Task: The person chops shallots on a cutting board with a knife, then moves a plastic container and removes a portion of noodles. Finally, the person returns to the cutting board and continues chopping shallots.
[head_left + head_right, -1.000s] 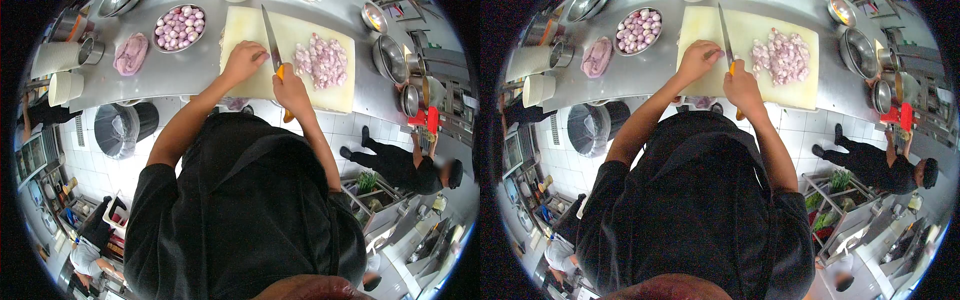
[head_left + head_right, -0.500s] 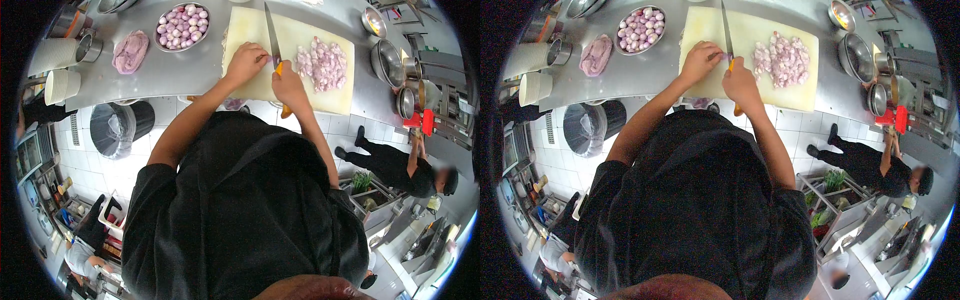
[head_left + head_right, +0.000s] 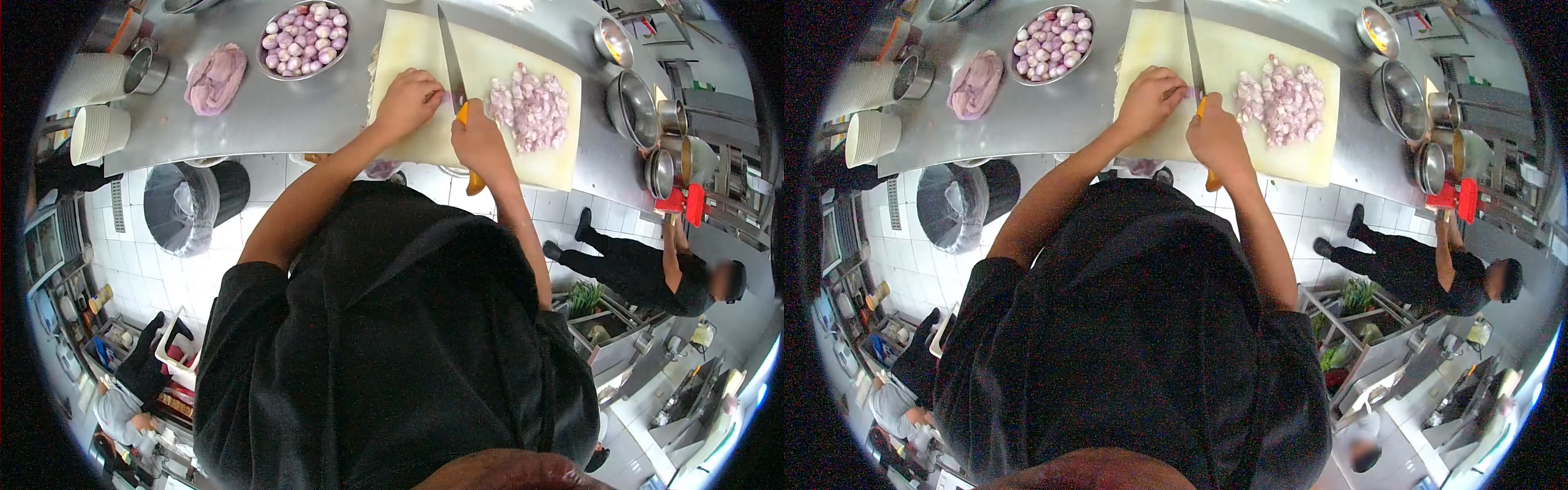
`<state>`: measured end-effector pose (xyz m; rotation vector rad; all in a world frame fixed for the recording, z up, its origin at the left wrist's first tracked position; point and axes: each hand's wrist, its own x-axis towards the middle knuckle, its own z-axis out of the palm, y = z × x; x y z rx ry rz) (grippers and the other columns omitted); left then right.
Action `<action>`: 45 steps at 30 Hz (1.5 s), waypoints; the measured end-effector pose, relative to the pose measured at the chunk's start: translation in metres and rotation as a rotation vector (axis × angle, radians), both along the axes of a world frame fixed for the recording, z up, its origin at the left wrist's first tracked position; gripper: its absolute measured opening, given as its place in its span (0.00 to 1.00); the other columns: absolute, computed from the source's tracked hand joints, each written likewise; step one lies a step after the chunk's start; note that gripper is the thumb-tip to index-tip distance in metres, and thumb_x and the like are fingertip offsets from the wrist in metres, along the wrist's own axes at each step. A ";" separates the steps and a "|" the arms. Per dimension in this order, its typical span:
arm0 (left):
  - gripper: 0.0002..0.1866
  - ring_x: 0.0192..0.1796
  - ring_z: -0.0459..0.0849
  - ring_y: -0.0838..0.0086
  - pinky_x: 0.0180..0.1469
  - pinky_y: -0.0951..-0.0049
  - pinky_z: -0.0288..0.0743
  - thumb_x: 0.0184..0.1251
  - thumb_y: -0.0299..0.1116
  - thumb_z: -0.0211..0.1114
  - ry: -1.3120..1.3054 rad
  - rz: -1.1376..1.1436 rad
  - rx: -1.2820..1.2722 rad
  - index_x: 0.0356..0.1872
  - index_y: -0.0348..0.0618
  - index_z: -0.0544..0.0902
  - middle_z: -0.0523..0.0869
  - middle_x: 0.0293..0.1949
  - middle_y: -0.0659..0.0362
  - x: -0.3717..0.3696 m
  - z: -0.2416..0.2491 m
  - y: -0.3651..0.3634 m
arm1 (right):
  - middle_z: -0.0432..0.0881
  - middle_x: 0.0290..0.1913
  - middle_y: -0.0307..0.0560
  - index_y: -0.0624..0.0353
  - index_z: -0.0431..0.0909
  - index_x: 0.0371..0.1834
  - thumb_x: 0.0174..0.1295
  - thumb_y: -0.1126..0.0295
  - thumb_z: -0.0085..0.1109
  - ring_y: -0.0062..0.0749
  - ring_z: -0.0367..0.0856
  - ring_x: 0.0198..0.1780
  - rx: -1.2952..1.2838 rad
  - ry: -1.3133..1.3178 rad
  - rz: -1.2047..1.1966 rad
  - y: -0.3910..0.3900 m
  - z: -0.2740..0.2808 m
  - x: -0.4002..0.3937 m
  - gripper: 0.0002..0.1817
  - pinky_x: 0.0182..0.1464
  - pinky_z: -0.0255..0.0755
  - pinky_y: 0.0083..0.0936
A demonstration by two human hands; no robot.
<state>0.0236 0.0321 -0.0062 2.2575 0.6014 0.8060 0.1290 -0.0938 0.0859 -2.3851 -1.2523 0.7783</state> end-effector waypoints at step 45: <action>0.06 0.46 0.82 0.57 0.54 0.61 0.76 0.63 0.29 0.67 -0.006 0.022 0.027 0.37 0.40 0.88 0.86 0.39 0.54 0.000 0.000 -0.001 | 0.81 0.37 0.78 0.67 0.62 0.51 0.65 0.70 0.51 0.75 0.82 0.42 -0.049 0.005 -0.002 0.010 0.005 -0.012 0.17 0.46 0.74 0.60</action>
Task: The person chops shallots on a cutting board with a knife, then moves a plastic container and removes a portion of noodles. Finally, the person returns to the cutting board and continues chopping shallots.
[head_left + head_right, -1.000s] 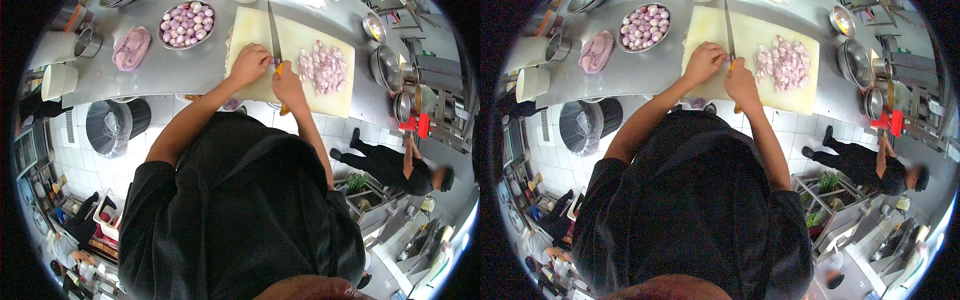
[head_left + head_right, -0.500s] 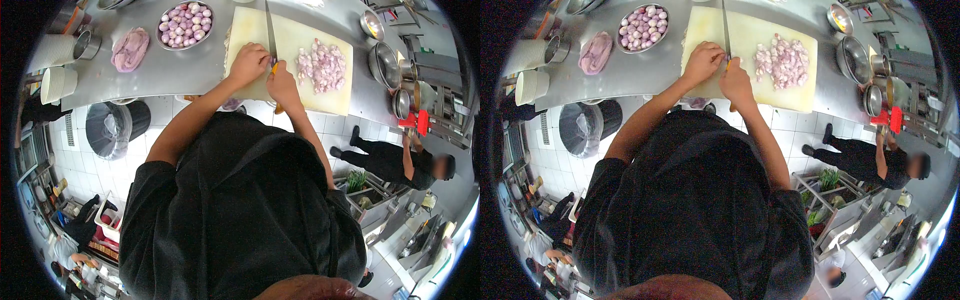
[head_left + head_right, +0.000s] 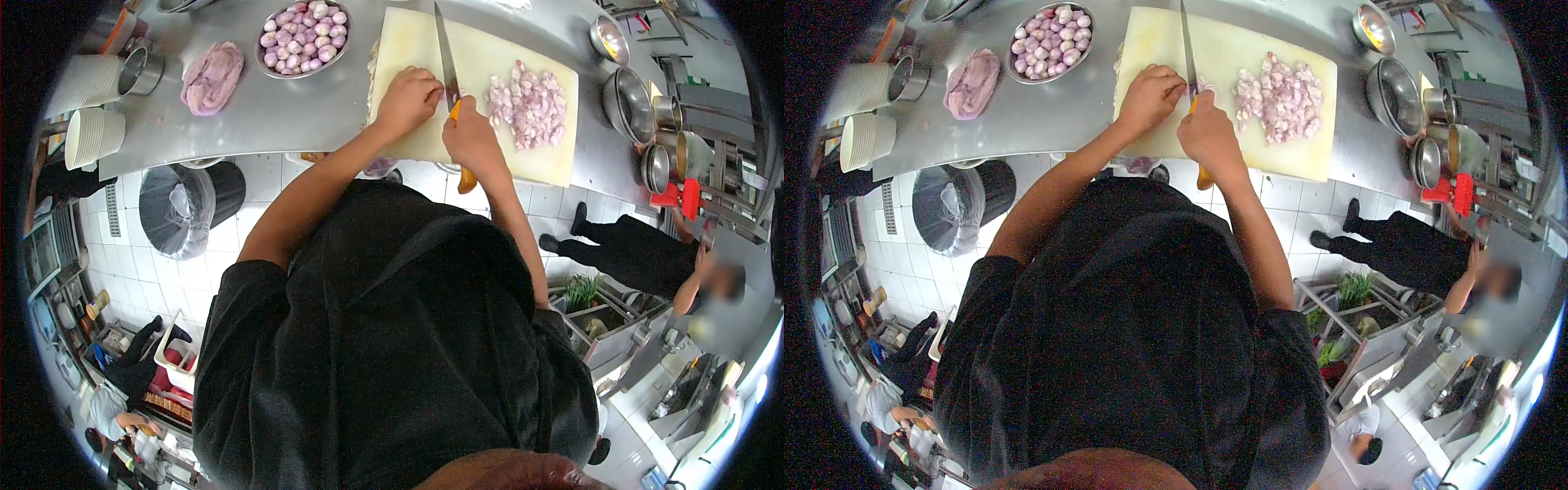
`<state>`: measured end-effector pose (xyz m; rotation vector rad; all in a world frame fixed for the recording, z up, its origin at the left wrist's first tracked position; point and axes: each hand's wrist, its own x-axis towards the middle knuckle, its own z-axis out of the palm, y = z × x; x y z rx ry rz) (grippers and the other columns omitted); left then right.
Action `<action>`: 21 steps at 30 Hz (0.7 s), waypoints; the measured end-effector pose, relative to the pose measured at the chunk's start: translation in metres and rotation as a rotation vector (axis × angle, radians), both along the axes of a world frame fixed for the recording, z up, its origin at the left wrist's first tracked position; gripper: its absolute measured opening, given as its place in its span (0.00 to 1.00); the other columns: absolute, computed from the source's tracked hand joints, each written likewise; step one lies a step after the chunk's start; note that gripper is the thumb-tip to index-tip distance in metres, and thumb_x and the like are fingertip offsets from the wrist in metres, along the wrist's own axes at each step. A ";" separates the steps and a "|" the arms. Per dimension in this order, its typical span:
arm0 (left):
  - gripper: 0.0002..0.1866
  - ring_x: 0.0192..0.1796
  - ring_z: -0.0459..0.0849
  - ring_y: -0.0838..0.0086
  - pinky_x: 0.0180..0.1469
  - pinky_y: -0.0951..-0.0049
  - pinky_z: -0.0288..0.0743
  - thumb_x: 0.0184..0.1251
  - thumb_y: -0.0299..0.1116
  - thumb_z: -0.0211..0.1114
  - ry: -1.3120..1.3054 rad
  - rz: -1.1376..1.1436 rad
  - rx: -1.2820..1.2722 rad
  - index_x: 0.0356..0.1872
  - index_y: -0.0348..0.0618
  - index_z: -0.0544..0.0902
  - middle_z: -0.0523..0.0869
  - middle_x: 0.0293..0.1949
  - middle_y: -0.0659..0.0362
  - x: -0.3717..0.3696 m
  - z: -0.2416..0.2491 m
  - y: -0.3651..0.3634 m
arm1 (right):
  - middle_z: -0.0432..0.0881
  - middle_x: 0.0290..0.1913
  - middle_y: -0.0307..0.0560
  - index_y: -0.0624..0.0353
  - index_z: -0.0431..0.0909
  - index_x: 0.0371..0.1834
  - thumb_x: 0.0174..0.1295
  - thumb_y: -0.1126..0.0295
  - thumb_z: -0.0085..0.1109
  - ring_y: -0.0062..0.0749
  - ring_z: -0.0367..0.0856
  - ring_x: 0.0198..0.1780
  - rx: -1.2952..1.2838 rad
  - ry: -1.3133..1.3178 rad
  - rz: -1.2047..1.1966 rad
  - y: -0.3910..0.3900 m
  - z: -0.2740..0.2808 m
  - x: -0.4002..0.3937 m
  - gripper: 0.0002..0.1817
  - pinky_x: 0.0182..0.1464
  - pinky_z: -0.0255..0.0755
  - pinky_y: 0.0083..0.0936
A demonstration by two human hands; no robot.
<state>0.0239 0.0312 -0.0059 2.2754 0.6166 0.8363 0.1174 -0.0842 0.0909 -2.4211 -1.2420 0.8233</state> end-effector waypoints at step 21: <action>0.08 0.45 0.83 0.57 0.54 0.59 0.74 0.59 0.31 0.66 0.092 -0.146 -0.034 0.38 0.40 0.85 0.86 0.37 0.54 0.002 0.010 0.007 | 0.82 0.38 0.78 0.63 0.63 0.53 0.64 0.69 0.51 0.75 0.82 0.43 0.152 0.143 -0.128 -0.006 -0.042 0.008 0.17 0.46 0.74 0.59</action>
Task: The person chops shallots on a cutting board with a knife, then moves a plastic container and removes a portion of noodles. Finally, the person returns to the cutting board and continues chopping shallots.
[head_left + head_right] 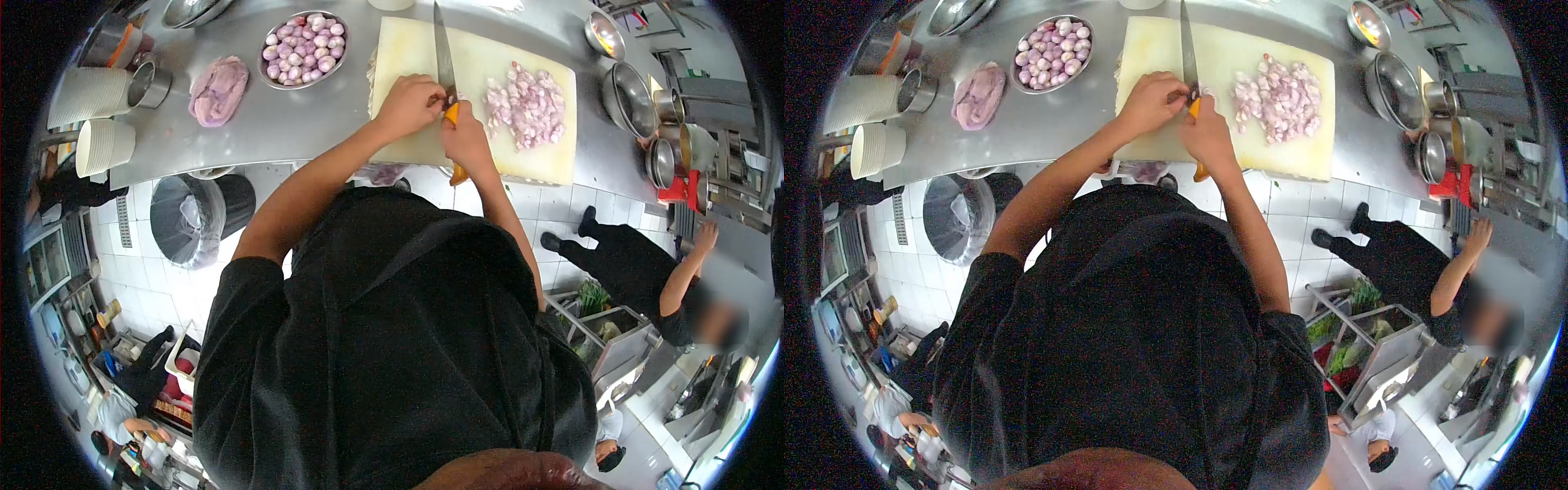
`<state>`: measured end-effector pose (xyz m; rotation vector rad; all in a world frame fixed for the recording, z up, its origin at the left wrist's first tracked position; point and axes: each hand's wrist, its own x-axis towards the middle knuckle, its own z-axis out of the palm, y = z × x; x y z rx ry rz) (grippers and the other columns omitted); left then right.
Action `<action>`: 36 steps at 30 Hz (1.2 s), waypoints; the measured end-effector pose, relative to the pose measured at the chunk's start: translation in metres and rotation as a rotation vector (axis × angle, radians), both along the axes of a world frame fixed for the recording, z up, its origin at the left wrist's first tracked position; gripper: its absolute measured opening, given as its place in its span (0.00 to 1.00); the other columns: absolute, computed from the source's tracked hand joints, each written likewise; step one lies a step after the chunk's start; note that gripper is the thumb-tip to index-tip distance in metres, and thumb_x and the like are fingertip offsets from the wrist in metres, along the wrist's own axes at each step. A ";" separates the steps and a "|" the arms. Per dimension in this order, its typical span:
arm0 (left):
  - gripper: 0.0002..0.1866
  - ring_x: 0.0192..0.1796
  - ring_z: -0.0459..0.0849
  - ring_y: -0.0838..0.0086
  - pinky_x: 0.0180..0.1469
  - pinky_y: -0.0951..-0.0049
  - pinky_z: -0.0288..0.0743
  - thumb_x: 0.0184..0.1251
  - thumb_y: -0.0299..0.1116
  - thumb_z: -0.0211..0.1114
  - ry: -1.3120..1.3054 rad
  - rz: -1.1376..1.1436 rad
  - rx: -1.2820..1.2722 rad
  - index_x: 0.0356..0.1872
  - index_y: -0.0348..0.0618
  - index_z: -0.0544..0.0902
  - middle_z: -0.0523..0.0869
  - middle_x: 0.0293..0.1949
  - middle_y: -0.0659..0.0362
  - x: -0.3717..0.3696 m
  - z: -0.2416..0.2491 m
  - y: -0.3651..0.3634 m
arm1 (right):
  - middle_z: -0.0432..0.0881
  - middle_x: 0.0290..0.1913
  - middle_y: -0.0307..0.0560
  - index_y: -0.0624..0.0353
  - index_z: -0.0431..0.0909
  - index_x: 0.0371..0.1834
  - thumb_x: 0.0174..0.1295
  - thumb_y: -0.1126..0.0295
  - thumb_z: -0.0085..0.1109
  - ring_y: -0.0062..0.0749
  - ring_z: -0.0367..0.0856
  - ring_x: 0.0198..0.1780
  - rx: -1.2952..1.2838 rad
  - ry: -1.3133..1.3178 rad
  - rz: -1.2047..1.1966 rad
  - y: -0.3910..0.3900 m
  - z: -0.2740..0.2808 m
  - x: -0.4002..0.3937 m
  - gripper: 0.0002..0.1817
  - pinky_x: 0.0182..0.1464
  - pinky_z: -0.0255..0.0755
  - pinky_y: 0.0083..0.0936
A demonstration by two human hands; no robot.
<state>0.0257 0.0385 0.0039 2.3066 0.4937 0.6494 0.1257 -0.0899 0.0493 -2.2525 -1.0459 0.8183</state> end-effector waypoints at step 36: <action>0.10 0.26 0.90 0.71 0.35 0.74 0.84 0.56 0.28 0.68 0.154 0.251 -0.767 0.32 0.30 0.90 0.90 0.24 0.50 0.008 0.023 0.002 | 0.81 0.36 0.79 0.70 0.63 0.47 0.63 0.72 0.52 0.73 0.83 0.42 -0.062 0.050 0.047 -0.017 0.027 -0.016 0.15 0.49 0.75 0.57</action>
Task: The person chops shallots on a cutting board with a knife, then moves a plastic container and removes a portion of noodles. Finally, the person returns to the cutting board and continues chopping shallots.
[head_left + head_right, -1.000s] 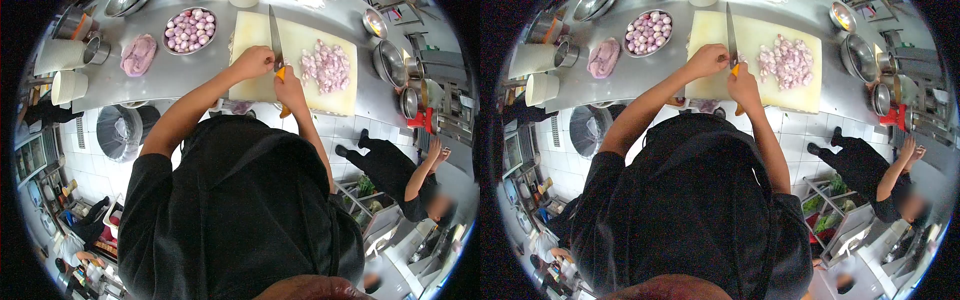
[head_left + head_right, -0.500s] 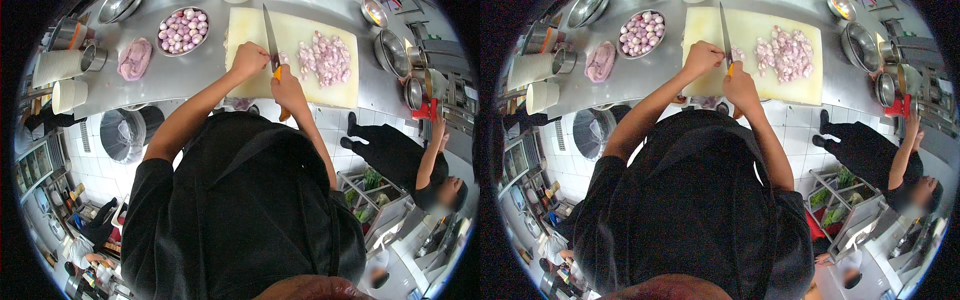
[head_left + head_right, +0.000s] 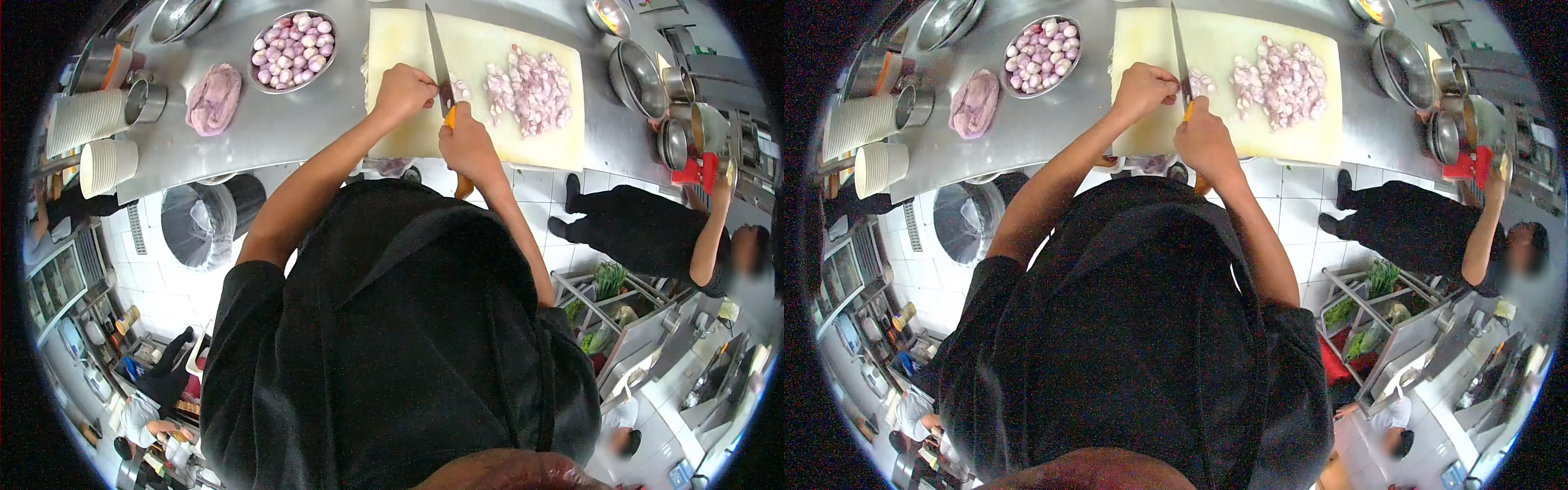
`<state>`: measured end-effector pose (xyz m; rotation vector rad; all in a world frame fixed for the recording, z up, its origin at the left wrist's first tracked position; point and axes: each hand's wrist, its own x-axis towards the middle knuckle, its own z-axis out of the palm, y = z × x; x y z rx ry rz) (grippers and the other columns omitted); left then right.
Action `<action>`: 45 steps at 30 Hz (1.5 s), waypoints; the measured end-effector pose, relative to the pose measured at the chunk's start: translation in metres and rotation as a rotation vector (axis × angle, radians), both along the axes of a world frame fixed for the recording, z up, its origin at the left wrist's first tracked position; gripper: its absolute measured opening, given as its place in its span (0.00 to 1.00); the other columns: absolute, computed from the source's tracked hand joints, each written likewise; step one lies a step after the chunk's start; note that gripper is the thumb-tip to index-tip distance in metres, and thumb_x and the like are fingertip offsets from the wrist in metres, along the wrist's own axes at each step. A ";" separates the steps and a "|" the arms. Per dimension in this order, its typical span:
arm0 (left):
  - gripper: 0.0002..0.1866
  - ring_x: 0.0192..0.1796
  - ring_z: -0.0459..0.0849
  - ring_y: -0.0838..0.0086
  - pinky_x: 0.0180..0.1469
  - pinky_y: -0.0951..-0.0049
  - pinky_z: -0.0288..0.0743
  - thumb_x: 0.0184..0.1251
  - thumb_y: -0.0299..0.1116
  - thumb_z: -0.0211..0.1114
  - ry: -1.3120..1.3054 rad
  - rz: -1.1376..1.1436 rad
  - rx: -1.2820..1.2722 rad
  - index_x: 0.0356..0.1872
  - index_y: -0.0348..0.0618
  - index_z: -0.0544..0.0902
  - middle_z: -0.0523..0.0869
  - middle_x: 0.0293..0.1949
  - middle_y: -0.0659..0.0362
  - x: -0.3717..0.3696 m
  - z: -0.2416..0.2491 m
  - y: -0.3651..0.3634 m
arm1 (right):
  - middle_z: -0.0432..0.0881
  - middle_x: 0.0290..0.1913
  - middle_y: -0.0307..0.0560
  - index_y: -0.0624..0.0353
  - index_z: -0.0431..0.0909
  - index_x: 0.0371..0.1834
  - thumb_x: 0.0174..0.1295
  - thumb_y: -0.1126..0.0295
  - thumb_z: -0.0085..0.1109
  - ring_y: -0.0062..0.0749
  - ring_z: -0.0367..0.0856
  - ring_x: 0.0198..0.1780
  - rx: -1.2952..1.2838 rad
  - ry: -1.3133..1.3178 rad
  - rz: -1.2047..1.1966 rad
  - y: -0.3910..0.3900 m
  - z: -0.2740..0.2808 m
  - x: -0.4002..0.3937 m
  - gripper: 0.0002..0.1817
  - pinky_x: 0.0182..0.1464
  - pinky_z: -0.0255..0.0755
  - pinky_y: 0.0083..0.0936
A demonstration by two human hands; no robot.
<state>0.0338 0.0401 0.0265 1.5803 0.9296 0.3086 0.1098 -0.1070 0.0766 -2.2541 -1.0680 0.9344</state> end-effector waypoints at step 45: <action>0.16 0.51 0.83 0.55 0.54 0.59 0.77 0.55 0.32 0.72 -0.016 0.277 0.999 0.47 0.42 0.88 0.87 0.44 0.52 -0.124 0.034 0.121 | 0.83 0.33 0.67 0.64 0.66 0.57 0.69 0.64 0.55 0.57 0.86 0.31 0.059 0.095 -0.218 -0.022 -0.041 0.018 0.19 0.33 0.77 0.45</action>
